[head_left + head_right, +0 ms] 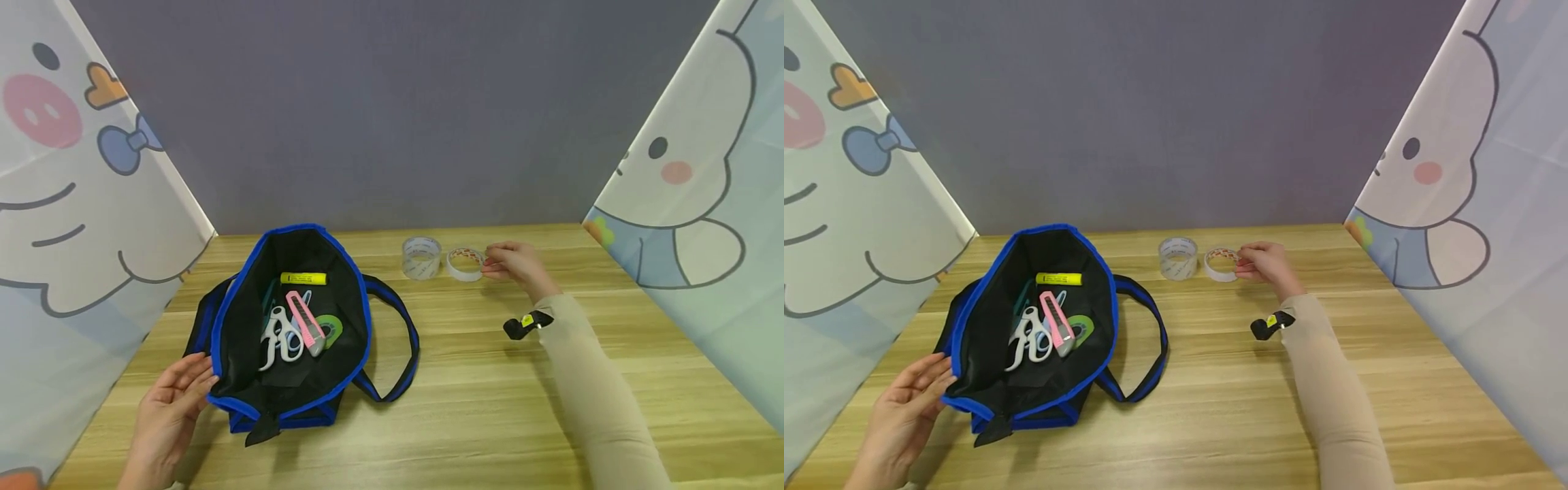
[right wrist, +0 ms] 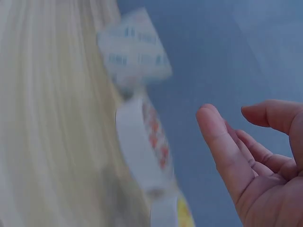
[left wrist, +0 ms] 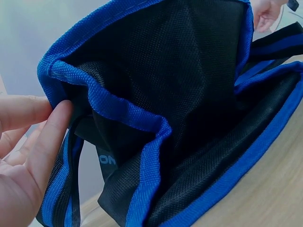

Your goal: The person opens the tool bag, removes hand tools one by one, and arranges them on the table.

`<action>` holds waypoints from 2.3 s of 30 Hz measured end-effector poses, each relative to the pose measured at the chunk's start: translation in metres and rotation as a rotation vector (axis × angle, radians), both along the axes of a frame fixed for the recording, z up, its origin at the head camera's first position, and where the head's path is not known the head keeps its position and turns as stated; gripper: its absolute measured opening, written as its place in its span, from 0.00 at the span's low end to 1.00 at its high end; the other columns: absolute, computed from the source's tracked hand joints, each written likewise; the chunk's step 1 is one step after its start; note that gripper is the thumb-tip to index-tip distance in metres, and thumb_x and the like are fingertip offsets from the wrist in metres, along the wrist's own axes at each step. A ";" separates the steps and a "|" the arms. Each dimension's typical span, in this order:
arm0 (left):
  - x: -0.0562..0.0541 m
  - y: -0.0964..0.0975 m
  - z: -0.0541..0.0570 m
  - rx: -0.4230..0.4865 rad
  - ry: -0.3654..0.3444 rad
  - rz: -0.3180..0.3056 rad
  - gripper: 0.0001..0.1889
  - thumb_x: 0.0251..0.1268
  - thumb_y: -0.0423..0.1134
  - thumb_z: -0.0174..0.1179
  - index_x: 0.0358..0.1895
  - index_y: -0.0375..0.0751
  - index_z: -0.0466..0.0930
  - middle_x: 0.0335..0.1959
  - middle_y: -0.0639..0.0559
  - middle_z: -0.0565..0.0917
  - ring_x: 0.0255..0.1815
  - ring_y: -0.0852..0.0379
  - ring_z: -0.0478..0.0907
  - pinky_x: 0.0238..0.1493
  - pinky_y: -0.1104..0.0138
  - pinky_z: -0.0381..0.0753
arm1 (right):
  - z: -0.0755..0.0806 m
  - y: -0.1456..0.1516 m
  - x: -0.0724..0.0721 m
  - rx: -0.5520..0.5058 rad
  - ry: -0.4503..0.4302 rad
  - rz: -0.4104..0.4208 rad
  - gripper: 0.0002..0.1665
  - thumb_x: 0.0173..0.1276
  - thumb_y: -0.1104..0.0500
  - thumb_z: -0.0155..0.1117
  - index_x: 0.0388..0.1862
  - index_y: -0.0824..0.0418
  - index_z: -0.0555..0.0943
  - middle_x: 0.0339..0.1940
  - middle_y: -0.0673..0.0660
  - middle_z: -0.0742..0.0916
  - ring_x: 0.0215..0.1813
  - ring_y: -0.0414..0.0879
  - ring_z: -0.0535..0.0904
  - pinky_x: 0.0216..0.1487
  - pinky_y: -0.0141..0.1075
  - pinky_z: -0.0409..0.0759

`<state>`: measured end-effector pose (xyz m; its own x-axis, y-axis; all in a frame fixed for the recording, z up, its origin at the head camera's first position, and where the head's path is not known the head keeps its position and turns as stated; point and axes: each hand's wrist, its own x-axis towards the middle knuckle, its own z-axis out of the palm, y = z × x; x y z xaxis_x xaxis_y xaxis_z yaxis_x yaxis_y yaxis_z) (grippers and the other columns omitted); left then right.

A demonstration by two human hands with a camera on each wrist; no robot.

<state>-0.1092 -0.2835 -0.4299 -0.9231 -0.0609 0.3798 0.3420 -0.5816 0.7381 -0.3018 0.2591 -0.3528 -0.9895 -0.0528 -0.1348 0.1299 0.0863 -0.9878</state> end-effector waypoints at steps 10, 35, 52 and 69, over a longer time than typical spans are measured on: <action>0.001 0.000 0.000 -0.004 0.004 0.009 0.22 0.68 0.11 0.43 0.59 0.28 0.77 0.49 0.42 0.86 0.48 0.53 0.86 0.46 0.68 0.85 | 0.022 -0.078 -0.005 -0.018 0.000 0.117 0.26 0.76 0.65 0.56 0.68 0.77 0.67 0.33 0.62 0.83 0.29 0.46 0.86 0.45 0.43 0.87; 0.001 -0.004 0.000 0.034 -0.007 0.013 0.23 0.67 0.09 0.42 0.58 0.27 0.78 0.49 0.40 0.86 0.48 0.52 0.86 0.46 0.67 0.85 | 0.031 -0.239 0.007 -0.003 -0.030 0.534 0.21 0.75 0.66 0.58 0.62 0.76 0.74 0.36 0.68 0.85 0.30 0.49 0.85 0.48 0.49 0.86; -0.003 -0.004 0.000 0.042 0.009 -0.018 0.24 0.67 0.09 0.42 0.58 0.27 0.78 0.50 0.40 0.86 0.49 0.52 0.85 0.46 0.67 0.85 | -0.008 -0.285 0.008 0.344 0.011 0.517 0.17 0.68 0.63 0.68 0.54 0.69 0.82 0.41 0.59 0.86 0.46 0.53 0.85 0.45 0.35 0.86; -0.003 -0.004 -0.004 0.011 0.000 -0.012 0.24 0.68 0.09 0.41 0.60 0.27 0.76 0.51 0.41 0.86 0.49 0.52 0.85 0.44 0.68 0.86 | -0.026 -0.301 0.010 0.932 0.131 0.602 0.18 0.58 0.63 0.77 0.48 0.57 0.87 0.49 0.52 0.87 0.41 0.43 0.80 0.35 0.29 0.80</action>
